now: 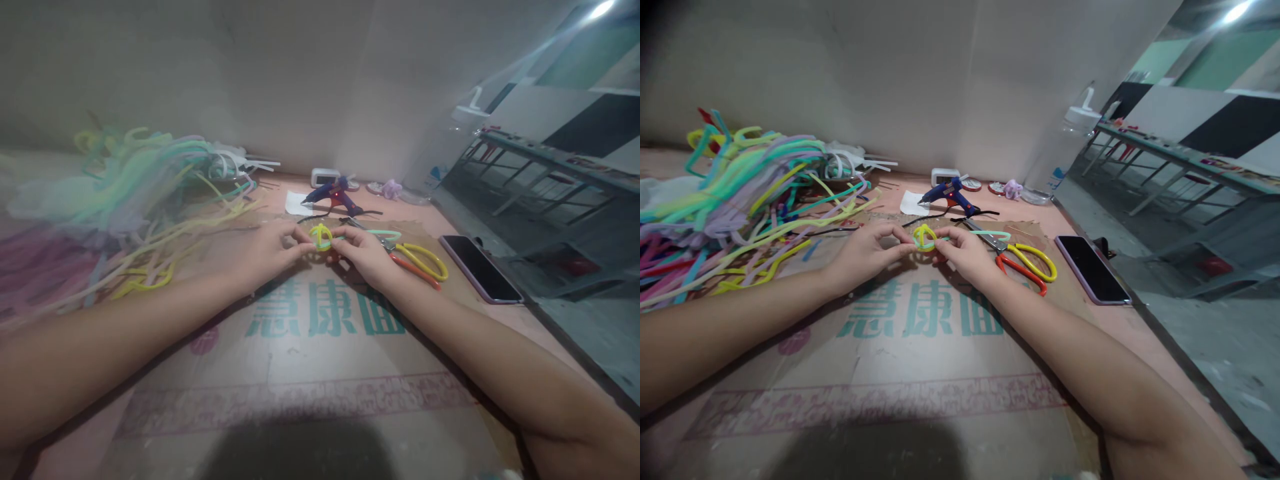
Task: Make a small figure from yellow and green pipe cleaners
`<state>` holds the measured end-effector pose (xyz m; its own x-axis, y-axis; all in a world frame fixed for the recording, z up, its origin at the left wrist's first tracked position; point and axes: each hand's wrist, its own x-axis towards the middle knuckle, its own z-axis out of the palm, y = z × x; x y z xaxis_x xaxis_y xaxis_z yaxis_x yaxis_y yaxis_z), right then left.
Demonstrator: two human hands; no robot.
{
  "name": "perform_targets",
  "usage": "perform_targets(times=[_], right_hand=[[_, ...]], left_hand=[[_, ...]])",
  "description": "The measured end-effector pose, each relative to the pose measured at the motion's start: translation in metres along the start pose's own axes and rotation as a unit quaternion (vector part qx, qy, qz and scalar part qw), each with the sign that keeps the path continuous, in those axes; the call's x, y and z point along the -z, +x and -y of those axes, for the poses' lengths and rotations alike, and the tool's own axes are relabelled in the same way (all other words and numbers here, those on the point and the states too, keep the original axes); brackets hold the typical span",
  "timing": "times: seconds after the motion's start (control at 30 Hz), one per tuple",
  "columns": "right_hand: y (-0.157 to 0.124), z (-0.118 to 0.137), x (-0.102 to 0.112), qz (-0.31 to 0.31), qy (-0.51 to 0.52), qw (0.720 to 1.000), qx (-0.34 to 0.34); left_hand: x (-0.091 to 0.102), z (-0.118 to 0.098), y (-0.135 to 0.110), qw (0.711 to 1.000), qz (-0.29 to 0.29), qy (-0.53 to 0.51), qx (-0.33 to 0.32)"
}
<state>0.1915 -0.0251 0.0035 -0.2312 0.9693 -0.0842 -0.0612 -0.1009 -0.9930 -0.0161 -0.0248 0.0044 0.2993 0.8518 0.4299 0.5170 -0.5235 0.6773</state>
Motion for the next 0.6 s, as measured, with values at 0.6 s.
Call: perform_targets(times=[0.6], right_hand=[[-0.0008,-0.0018,-0.0007,-0.01,0.015,1.0,-0.012]], left_hand=[[-0.0018,0.0,-0.0036,1.0,0.004,0.001,0.028]])
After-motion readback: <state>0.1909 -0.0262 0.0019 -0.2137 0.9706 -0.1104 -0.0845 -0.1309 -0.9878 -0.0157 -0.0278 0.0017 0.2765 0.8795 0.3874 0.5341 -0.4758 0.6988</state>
